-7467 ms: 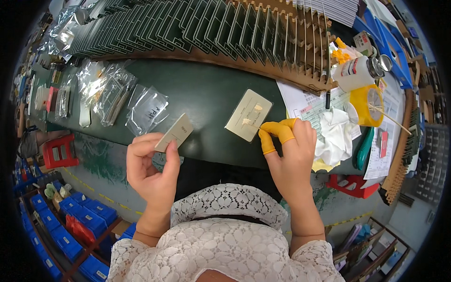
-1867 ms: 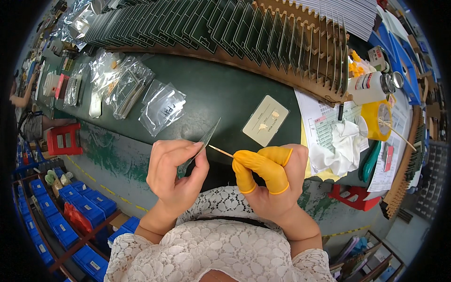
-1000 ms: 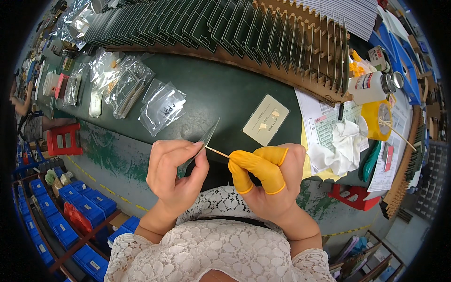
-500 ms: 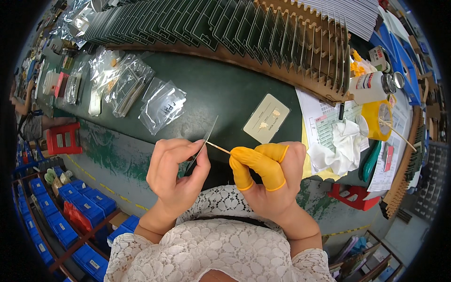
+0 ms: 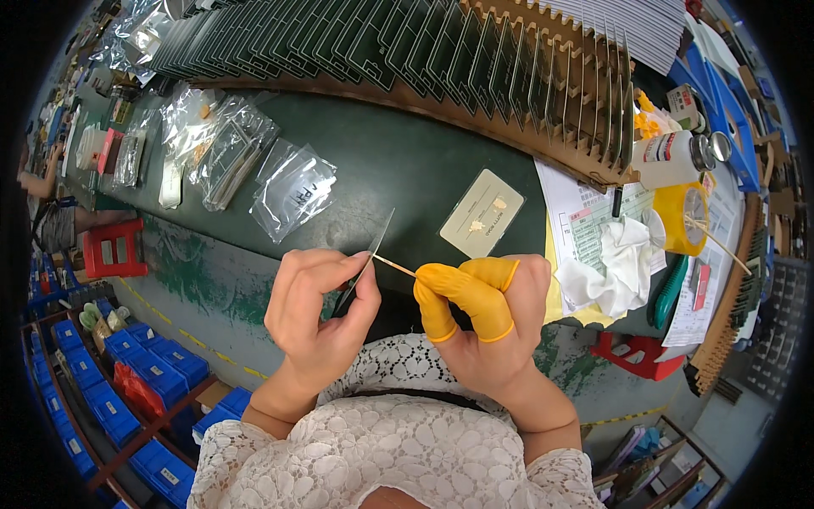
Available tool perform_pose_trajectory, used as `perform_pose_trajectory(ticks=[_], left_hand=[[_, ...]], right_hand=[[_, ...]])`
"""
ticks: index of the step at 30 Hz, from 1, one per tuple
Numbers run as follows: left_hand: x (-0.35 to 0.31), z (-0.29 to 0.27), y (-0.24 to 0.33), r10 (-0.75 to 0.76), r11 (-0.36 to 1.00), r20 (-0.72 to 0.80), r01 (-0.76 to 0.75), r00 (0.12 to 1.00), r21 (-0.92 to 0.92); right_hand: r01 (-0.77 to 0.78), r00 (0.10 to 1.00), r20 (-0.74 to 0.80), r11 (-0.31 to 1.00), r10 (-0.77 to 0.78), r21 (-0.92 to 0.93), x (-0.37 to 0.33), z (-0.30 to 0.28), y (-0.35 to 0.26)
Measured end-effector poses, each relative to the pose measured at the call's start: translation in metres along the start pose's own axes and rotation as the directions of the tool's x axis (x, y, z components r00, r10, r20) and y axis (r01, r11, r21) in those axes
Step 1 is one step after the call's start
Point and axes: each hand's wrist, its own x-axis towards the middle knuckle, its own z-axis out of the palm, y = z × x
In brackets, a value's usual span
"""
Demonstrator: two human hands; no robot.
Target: The person uses a wooden stick to apply a substance to the surface of a small rectangular card. They then wipe the card with a white cloth to remove excess material. The person repeats this process on multiple cards, handling them one at a time.
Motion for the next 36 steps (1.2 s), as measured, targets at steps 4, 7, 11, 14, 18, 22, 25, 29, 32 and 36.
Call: perform_pose_trajectory(ticks=[4,7,11,14,18,22,25,29,32,36], left_hand=[[0.0,0.0,0.0,-0.004,1.0,-0.003,0.004,1.0,0.004],[0.0,0.001,0.0,0.001,1.0,-0.01,-0.001,1.0,0.007],[-0.002,-0.001,0.001,-0.015,1.0,-0.001,0.015,1.0,0.009],[0.001,-0.003,0.003,-0.054,0.999,0.022,0.054,0.998,0.004],[0.002,-0.003,0.002,-0.167,0.983,0.015,0.167,0.986,-0.076],[0.007,-0.009,-0.001,-0.53,0.746,0.15,0.543,0.835,-0.386],[0.019,-0.013,0.0,-0.688,0.316,0.386,0.733,0.614,-0.602],[0.021,-0.014,-0.005,-0.658,0.107,0.547,0.783,0.518,-0.613],[0.018,-0.014,-0.002,-0.651,0.154,0.535,0.784,0.539,-0.602],[0.013,-0.017,-0.004,-0.639,0.278,0.5,0.781,0.585,-0.559]], right_hand=[[-0.005,1.0,0.004,1.0,0.005,0.006,-0.001,0.0,-0.002],[-0.007,1.0,-0.012,1.0,0.007,0.006,-0.001,0.001,-0.001],[0.002,1.0,0.012,1.0,-0.002,0.0,-0.002,0.001,-0.002],[-0.007,1.0,0.024,1.0,0.007,-0.002,-0.001,0.0,-0.004],[-0.057,0.998,-0.028,0.998,0.057,0.002,0.0,-0.006,0.002],[-0.119,0.99,-0.082,0.989,0.112,-0.091,-0.002,-0.015,0.024],[-0.155,0.987,-0.066,0.973,0.146,-0.168,-0.008,-0.022,0.038],[-0.151,0.987,0.017,0.959,0.16,-0.239,-0.015,-0.024,0.049],[-0.119,0.986,0.078,0.95,0.147,-0.288,-0.019,-0.023,0.052],[-0.091,0.984,0.115,0.946,0.132,-0.31,-0.019,-0.02,0.054]])
